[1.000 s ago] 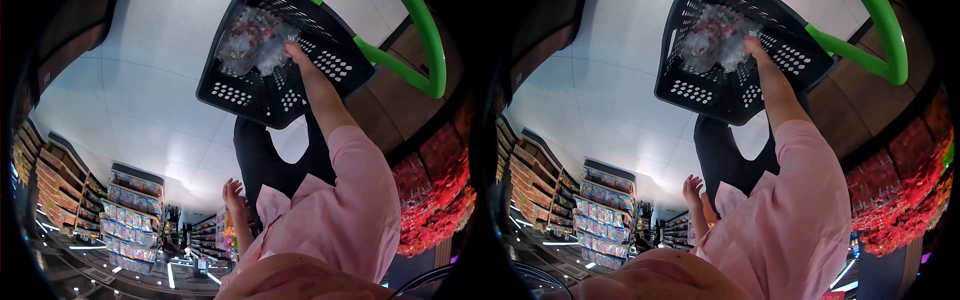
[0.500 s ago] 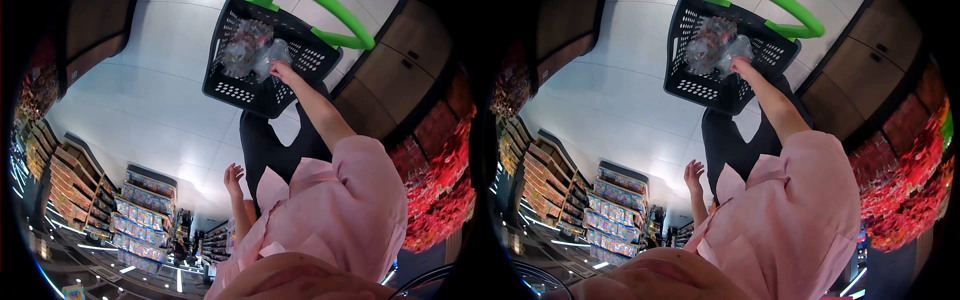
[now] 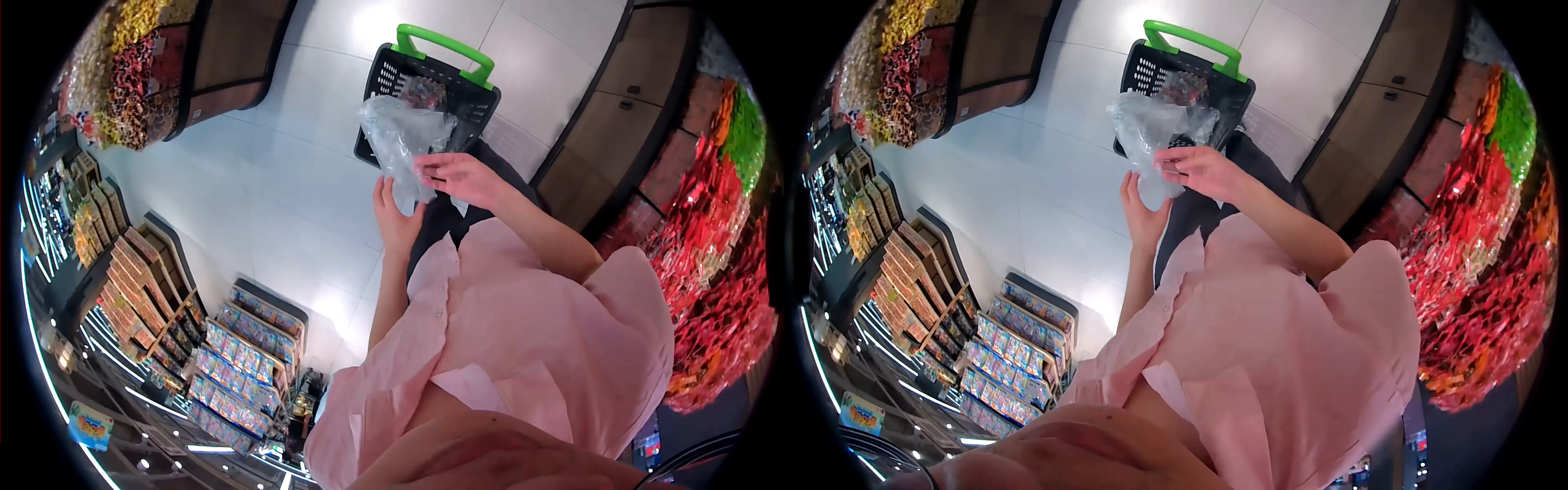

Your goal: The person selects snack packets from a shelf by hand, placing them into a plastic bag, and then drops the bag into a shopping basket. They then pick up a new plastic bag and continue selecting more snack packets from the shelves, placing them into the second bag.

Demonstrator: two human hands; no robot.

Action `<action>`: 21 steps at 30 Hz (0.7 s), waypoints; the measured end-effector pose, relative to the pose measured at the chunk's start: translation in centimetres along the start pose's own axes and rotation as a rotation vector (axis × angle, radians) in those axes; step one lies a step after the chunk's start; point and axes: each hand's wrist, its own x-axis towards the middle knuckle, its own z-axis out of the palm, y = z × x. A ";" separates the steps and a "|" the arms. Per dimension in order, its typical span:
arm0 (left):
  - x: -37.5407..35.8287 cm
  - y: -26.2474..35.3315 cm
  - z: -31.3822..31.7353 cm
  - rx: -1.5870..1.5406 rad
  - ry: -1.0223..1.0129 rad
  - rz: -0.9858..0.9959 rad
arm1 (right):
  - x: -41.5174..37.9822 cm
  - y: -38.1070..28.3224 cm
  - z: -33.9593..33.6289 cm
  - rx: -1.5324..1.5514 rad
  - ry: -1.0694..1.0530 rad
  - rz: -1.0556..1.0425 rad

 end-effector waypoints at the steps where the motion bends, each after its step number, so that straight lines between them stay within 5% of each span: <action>1: 0.3 1.1 -0.3 -0.020 0.087 0.085 | -1.3 -0.3 1.2 -0.015 0.015 -0.028; 8: 0.2 4.2 -3.1 -0.401 -0.018 0.063 | -8.3 -0.9 3.4 0.032 -0.080 -0.301; 11: -0.1 4.7 -4.0 -0.853 -0.072 -0.073 | -11.2 -0.7 4.7 -0.088 0.000 -0.586; 13: -0.6 5.9 -5.3 -0.874 -0.117 -0.049 | -13.6 0.2 6.1 -0.190 0.068 -0.770; 17: -2.6 9.1 -5.6 -0.902 -0.204 0.056 | -17.2 5.6 8.4 -0.525 0.110 -0.745; 20: -4.8 10.3 -4.4 -0.894 -0.324 0.134 | -18.6 11.2 9.2 -1.134 0.515 -0.743; 21: -5.5 10.5 -4.0 -0.886 -0.382 0.189 | -18.7 12.1 8.2 -1.023 0.564 -0.724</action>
